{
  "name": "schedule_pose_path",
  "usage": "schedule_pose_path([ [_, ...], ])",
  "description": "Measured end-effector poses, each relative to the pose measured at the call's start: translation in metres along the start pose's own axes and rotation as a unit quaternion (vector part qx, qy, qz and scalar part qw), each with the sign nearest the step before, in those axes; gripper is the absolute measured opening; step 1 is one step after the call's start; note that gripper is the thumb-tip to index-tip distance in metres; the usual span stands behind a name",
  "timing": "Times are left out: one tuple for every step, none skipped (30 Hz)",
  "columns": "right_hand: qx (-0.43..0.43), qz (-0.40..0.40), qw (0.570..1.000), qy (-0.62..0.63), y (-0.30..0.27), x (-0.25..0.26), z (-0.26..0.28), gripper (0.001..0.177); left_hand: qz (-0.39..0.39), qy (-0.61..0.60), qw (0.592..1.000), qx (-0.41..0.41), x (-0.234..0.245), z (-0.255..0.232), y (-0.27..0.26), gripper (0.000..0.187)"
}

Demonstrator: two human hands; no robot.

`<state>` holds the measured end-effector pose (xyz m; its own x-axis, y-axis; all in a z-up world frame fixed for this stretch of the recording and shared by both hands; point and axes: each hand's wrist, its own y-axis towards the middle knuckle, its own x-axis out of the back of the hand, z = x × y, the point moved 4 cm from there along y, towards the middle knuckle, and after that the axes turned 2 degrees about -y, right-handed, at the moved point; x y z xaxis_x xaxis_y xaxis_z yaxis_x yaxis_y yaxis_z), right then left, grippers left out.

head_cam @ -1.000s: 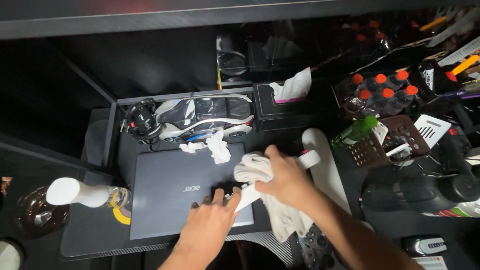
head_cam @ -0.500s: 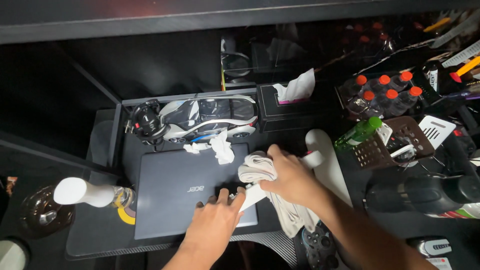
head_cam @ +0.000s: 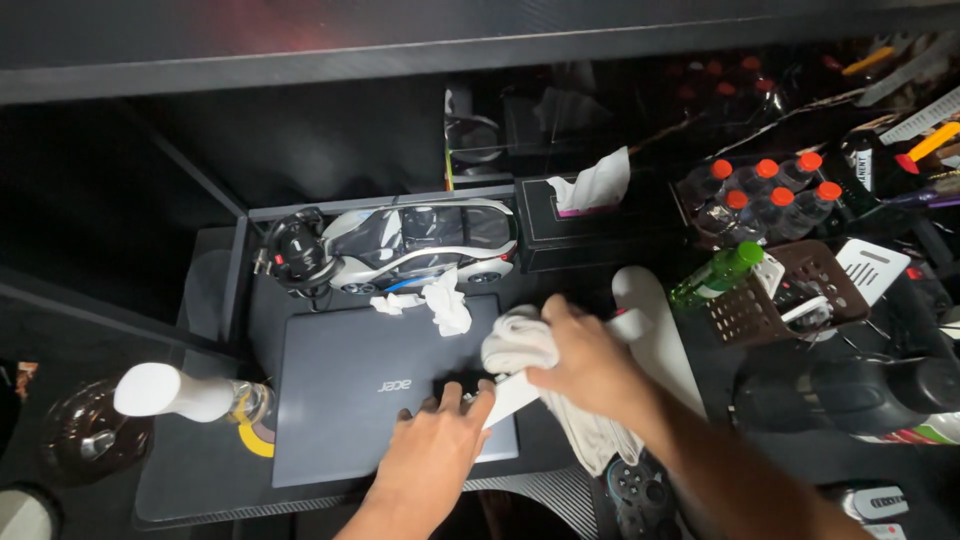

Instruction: Cleaning a mechanical keyboard using a cleaning spray and a cloth.

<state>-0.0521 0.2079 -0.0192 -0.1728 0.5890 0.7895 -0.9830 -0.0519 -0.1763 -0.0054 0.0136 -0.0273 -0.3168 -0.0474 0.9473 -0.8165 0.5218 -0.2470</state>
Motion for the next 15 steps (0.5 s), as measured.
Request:
schedule_pose_path([
  [0.009, 0.001, 1.000, 0.002, 0.001, -0.003, 0.004, 0.061, -0.016, 0.001, 1.000, -0.008, -0.001, 0.001, 0.000, 0.054],
  [0.008, 0.002, 1.000, 0.001, 0.000, -0.003, 0.001, 0.061, -0.016, -0.001, 1.000, -0.008, 0.002, -0.001, 0.000, 0.054],
  [0.019, 0.006, 1.000, -0.007, -0.001, -0.004, -0.001, 0.061, 0.008, -0.003, 1.000, -0.002, 0.003, -0.002, 0.000, 0.052],
  [0.030, 0.009, 0.999, -0.014, -0.001, -0.005, -0.003, 0.060, 0.033, -0.005, 0.999, 0.004, 0.005, -0.002, -0.001, 0.050],
  [0.030, 0.010, 0.999, -0.014, 0.000, -0.004, -0.010, 0.060, 0.033, -0.005, 0.999, 0.005, 0.002, -0.002, -0.002, 0.050],
  [0.025, -0.013, 0.999, -0.028, 0.004, -0.001, -0.016, 0.059, 0.017, -0.011, 1.000, 0.003, 0.001, -0.001, 0.000, 0.054],
  [0.020, -0.036, 0.998, -0.042, 0.009, 0.002, -0.023, 0.058, 0.002, -0.017, 1.000, 0.000, 0.001, 0.000, 0.001, 0.057],
  [0.022, -0.036, 0.998, -0.043, 0.008, -0.001, -0.017, 0.058, 0.001, -0.018, 1.000, 0.002, 0.000, 0.001, 0.001, 0.057],
  [0.012, -0.023, 0.999, -0.041, 0.007, -0.005, -0.012, 0.059, 0.002, -0.013, 1.000, -0.001, -0.002, 0.002, 0.001, 0.056],
  [0.000, -0.010, 0.999, -0.039, 0.004, -0.009, -0.009, 0.061, 0.005, -0.009, 1.000, -0.006, -0.005, 0.001, 0.001, 0.054],
  [-0.001, -0.009, 0.999, -0.039, 0.002, -0.007, -0.007, 0.061, 0.006, -0.010, 1.000, -0.005, -0.005, 0.001, 0.000, 0.054],
  [0.008, 0.000, 0.999, -0.036, 0.000, -0.006, -0.004, 0.061, 0.006, -0.011, 1.000, -0.005, -0.004, 0.001, 0.000, 0.054],
  [0.016, 0.009, 0.999, -0.033, -0.001, -0.005, -0.001, 0.061, 0.005, -0.012, 1.000, -0.005, -0.003, 0.001, 0.001, 0.055],
  [0.016, 0.009, 0.999, -0.032, 0.000, 0.000, -0.008, 0.061, 0.006, -0.012, 1.000, -0.005, -0.003, 0.001, 0.000, 0.055],
  [-0.007, 0.000, 1.000, -0.030, 0.000, 0.006, -0.017, 0.060, 0.006, -0.010, 1.000, -0.003, -0.003, 0.001, 0.000, 0.056],
])
